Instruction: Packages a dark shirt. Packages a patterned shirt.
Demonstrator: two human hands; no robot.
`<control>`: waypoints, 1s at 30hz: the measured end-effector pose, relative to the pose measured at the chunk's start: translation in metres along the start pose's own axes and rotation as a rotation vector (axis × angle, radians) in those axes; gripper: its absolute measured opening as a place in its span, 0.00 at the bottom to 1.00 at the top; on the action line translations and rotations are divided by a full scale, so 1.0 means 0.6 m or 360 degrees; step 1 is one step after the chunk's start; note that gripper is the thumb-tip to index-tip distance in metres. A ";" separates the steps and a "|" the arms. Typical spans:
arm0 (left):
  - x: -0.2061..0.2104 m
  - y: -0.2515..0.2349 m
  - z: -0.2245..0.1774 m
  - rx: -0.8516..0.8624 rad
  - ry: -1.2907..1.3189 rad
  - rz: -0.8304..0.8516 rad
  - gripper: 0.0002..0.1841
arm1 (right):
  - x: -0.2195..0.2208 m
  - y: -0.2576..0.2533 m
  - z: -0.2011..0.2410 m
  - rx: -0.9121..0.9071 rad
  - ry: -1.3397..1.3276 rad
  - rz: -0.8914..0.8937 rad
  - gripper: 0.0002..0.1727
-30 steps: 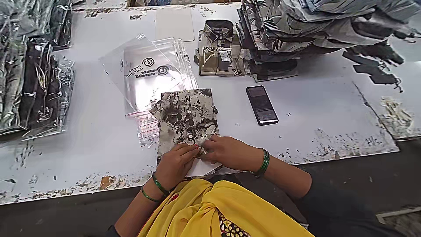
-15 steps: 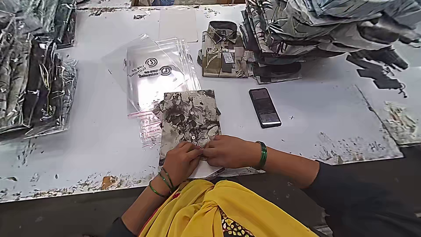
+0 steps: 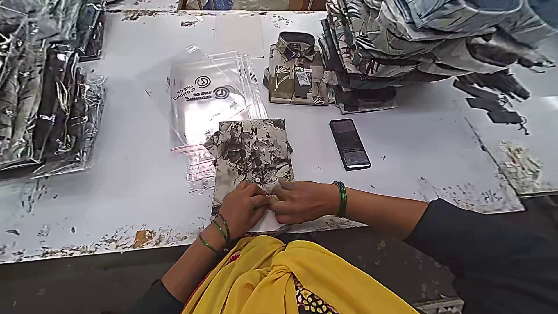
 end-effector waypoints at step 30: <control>0.007 -0.029 -0.046 -0.0090 -0.0167 0.0359 0.29 | 0.028 0.077 0.038 0.1159 -0.0266 -0.0601 0.11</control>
Point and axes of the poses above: each hand's wrist, its own y-axis away from the middle knuckle, its own x-axis out of the palm, z = x × y, the point moved 4 cm from there along -y, towards the middle knuckle, and after that the axes turned 6 degrees about -x, right-handed, at the moved point
